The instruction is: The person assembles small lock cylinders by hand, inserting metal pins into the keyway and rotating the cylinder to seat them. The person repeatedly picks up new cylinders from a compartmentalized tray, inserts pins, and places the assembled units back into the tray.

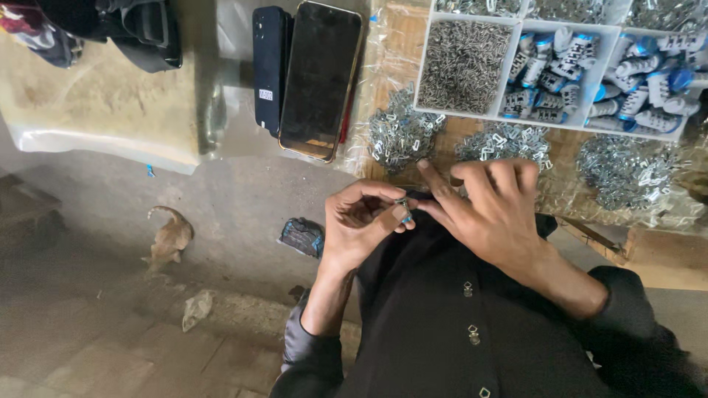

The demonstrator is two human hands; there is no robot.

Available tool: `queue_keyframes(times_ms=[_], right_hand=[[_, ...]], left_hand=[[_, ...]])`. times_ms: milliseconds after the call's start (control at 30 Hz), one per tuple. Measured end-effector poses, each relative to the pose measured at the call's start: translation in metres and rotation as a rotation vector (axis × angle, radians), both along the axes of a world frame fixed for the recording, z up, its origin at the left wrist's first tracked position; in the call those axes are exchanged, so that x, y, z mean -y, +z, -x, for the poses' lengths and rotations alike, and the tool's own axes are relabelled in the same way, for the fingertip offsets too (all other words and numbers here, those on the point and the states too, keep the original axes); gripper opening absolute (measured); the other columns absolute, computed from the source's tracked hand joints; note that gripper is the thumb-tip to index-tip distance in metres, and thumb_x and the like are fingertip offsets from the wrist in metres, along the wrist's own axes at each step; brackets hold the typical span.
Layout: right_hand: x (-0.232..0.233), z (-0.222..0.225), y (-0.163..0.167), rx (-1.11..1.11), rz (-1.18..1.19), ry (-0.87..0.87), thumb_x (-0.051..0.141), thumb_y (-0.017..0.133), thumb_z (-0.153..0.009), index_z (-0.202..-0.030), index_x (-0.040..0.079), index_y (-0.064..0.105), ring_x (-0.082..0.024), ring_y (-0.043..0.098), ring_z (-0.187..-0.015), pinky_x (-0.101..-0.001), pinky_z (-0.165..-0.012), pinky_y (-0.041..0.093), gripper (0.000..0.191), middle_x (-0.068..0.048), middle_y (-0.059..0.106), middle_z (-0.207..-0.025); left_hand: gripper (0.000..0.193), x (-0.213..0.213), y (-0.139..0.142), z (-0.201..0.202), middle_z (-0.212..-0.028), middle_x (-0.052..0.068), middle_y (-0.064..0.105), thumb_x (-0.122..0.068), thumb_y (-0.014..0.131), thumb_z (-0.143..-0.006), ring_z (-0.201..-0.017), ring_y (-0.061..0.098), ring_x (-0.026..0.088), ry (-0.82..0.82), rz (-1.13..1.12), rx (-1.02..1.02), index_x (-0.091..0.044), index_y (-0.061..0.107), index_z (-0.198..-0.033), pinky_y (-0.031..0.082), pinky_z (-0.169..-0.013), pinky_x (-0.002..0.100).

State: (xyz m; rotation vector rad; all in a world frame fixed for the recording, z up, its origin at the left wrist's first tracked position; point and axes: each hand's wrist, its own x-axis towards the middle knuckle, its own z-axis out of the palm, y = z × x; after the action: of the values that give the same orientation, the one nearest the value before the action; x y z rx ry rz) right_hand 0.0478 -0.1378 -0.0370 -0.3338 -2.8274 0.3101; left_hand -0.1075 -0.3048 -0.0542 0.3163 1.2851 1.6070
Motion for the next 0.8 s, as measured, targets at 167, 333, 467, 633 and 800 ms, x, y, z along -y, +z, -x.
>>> queue_keyframes(times_ms=[167,333,467,633,800], right_hand=[[0.005,-0.005,-0.009,-0.094,-0.013,0.012,0.027,0.086,-0.094,-0.117,0.014,0.078,-0.018,0.054,-0.098,-0.0449,-0.094,0.03,0.028,0.005,0.064,-0.102],[0.002,-0.002,-0.009,-0.237,0.153,0.108,0.011,0.084,-0.091,-0.107,0.011,0.072,-0.019,0.064,-0.097,-0.0431,-0.09,0.036,0.02,0.0,0.07,-0.104],[0.005,0.002,-0.001,-0.363,0.556,0.128,0.0,0.077,-0.092,-0.107,0.005,0.063,-0.023,0.07,-0.101,-0.0391,-0.089,0.05,0.021,-0.008,0.07,-0.111],[0.011,0.006,0.006,-0.354,0.604,0.101,-0.001,0.076,-0.091,-0.104,0.002,0.064,-0.024,0.069,-0.099,-0.0393,-0.087,0.054,0.017,-0.011,0.069,-0.111],[0.009,0.006,0.014,-0.322,0.547,0.113,0.0,0.079,-0.09,-0.103,0.003,0.065,-0.025,0.071,-0.1,-0.039,-0.086,0.054,0.02,-0.011,0.068,-0.111]], left_hand=[[0.021,0.009,-0.007,-0.003,-0.108,0.019,0.076,0.006,0.073,-0.097,-0.087,0.075,0.019,0.017,-0.046,0.053,0.004,0.067,-0.116,0.062,-0.074,0.028],[0.025,0.011,-0.011,-0.007,-0.112,0.018,0.076,0.004,0.073,-0.098,-0.092,0.075,0.019,-0.032,-0.105,0.141,0.004,0.065,-0.122,0.063,-0.081,0.029],[0.027,0.006,-0.011,-0.012,-0.114,0.016,0.074,0.003,0.072,-0.1,-0.098,0.074,0.019,-0.057,-0.145,0.169,0.004,0.064,-0.125,0.063,-0.085,0.03],[0.025,0.0,-0.008,-0.015,-0.113,0.015,0.073,0.002,0.071,-0.102,-0.098,0.074,0.019,-0.071,-0.174,0.201,0.005,0.065,-0.125,0.063,-0.085,0.03],[0.023,-0.007,-0.004,-0.012,-0.112,0.014,0.074,0.001,0.073,-0.101,-0.098,0.075,0.019,-0.089,-0.191,0.22,0.005,0.067,-0.124,0.064,-0.085,0.03]])
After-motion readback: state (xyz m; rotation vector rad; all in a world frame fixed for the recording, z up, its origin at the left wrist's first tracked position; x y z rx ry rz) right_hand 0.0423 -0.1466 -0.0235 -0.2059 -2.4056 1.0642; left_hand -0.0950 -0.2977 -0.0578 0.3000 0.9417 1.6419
